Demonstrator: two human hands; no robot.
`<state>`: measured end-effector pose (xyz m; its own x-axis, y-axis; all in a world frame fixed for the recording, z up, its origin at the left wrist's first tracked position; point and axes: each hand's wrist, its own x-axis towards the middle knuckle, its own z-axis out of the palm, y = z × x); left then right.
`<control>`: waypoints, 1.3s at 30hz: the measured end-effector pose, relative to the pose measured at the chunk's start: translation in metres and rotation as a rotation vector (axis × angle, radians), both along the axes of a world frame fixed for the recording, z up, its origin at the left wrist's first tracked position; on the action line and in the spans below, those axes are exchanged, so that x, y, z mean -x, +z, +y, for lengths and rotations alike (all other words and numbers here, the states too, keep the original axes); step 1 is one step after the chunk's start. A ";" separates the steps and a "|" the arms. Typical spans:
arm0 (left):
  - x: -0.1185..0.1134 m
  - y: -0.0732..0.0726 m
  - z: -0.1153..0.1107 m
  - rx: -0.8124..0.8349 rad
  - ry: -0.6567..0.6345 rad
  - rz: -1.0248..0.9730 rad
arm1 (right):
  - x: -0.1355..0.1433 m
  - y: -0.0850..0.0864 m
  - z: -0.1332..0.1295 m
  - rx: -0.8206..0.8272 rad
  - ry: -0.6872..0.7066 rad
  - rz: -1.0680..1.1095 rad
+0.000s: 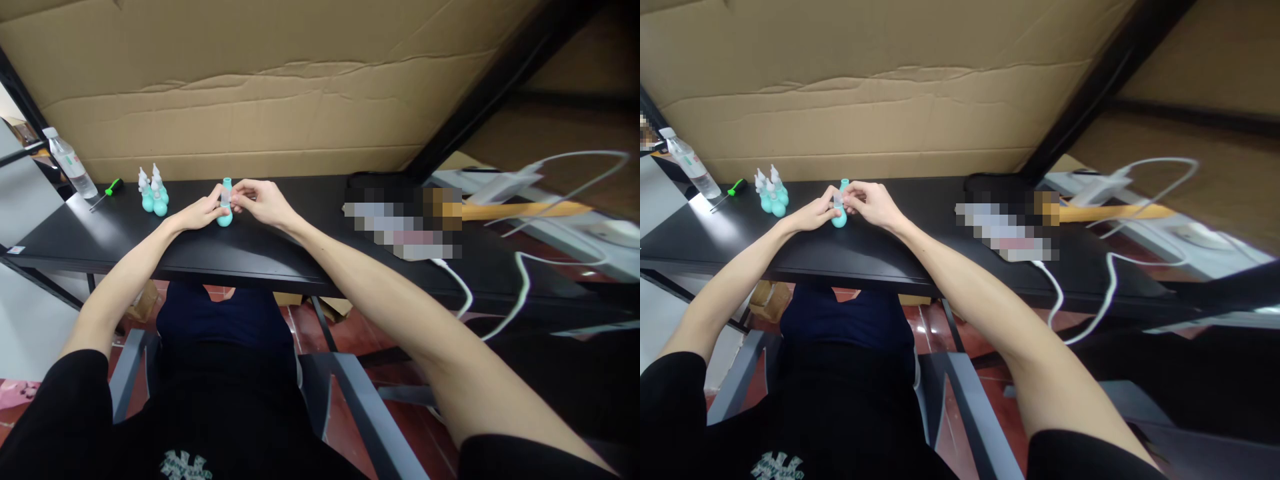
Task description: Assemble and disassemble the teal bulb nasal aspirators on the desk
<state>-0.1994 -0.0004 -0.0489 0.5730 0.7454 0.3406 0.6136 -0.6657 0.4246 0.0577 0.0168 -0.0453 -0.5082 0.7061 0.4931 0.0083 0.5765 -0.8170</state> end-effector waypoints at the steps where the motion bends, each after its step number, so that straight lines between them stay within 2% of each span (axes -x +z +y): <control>1: 0.000 -0.001 0.001 -0.006 0.001 -0.002 | 0.001 -0.001 0.000 0.017 0.002 0.003; 11: 0.000 -0.003 0.000 0.022 -0.007 -0.019 | 0.007 -0.004 0.003 0.158 0.045 0.104; 17: 0.002 -0.006 0.006 -0.018 0.011 -0.029 | 0.007 -0.002 0.003 0.153 0.026 0.090; 20: 0.001 -0.005 0.004 -0.017 0.033 -0.026 | 0.006 -0.001 0.000 0.088 -0.033 0.036; 24: -0.002 0.001 -0.003 0.024 0.024 -0.030 | 0.006 0.002 -0.006 -0.139 -0.217 -0.109; 27: -0.008 0.007 -0.009 0.024 0.030 -0.012 | 0.007 0.004 -0.010 -0.244 -0.307 -0.192; 32: -0.017 0.010 -0.015 -0.002 0.133 0.023 | 0.010 0.006 -0.012 -0.285 -0.340 -0.226; 39: -0.025 0.013 -0.019 0.020 0.174 -0.014 | 0.010 0.001 -0.008 -0.257 -0.354 -0.140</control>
